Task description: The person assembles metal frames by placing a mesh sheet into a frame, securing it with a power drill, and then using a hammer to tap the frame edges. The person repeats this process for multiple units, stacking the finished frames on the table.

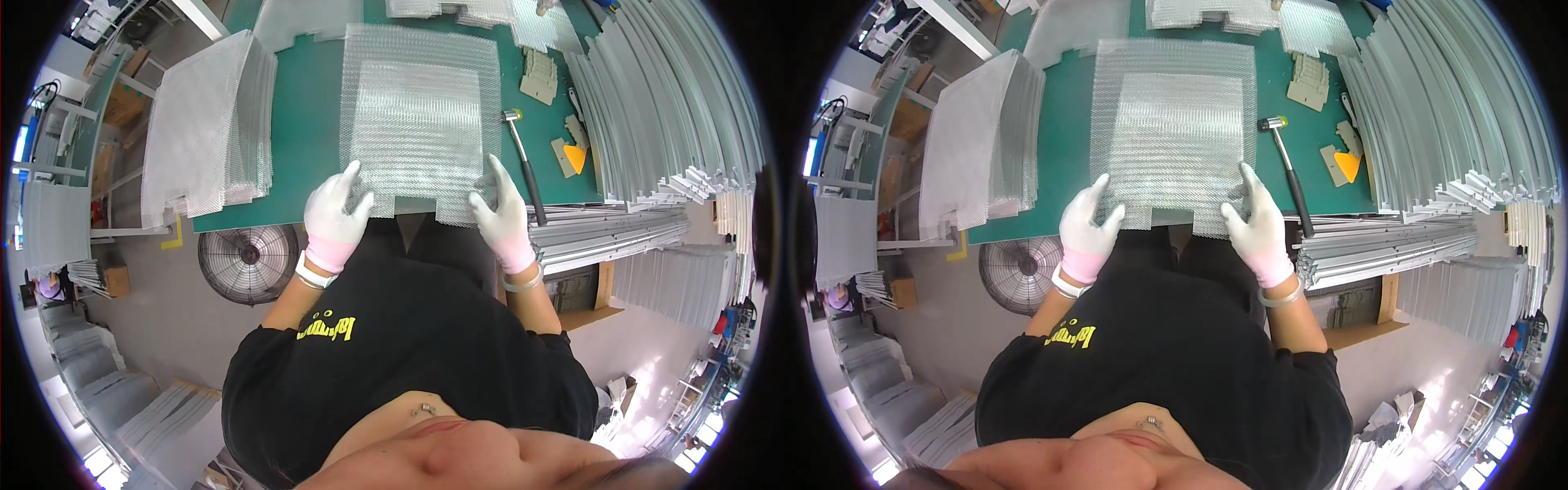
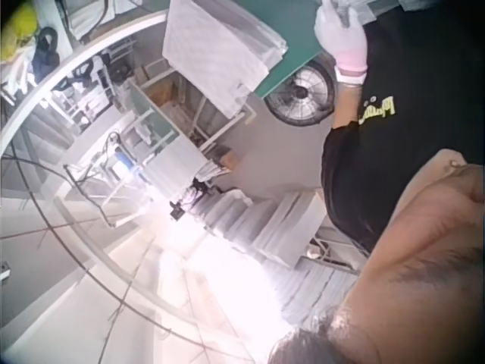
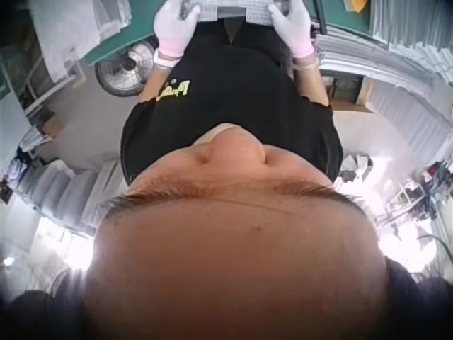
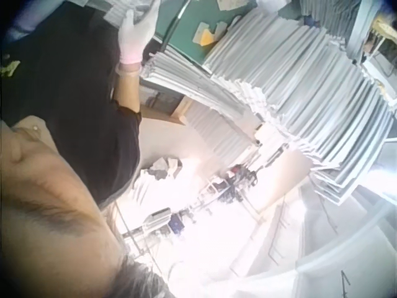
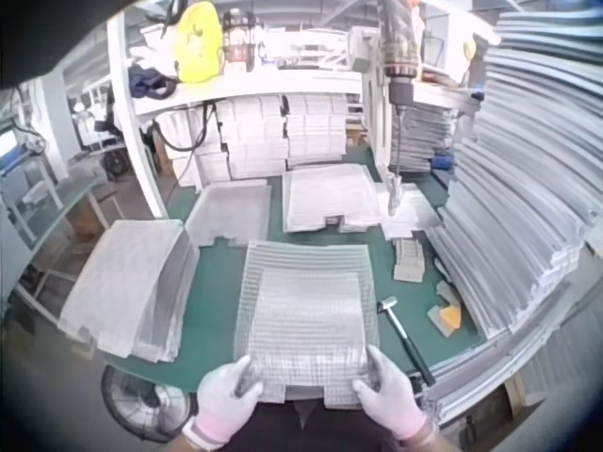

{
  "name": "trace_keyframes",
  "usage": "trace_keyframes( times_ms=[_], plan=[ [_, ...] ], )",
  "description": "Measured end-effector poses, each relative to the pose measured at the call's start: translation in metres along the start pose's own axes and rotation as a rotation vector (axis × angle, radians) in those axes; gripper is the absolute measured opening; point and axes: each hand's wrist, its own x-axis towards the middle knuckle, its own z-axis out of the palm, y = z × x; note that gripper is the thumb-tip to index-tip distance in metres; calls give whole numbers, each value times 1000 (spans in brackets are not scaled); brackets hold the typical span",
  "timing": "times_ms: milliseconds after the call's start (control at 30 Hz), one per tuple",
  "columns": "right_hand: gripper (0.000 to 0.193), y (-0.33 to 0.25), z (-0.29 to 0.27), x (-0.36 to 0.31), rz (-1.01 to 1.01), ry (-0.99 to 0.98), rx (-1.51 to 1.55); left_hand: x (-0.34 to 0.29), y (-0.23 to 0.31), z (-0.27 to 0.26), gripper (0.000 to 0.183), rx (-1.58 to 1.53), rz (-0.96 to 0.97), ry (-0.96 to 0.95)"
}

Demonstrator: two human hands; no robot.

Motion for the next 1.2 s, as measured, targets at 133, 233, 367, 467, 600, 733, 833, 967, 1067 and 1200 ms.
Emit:
trace_keyframes(
  times_ms=[133,233,367,467,600,733,833,967,1067,1200],
  plan=[
    [65,14,12,0,41,-29,-32,1,-10,13,52,109,-12,-68],
    [64,21,19,0,76,-32,-86,0,-15,21,51,166,-24,-106],
    [66,28,27,0,133,-66,-213,-2,-24,33,51,223,-58,-172],
    [67,33,31,-3,134,-73,-271,-4,-24,34,52,227,-49,-154],
    [65,35,31,-4,100,-87,-325,-4,-27,34,51,218,-55,-154],
    [65,33,29,-1,97,-121,-381,-3,-29,34,50,207,-64,-147],
    [66,29,27,3,109,-164,-444,0,-28,33,51,193,-122,-199],
    [63,29,25,9,121,-220,-500,2,-28,32,52,147,-154,-213],
    [53,1,14,23,182,-334,-667,3,-26,28,56,165,-203,-223],
    [44,-36,25,54,-132,-337,-708,12,-25,22,60,360,19,-168]
  ],
)
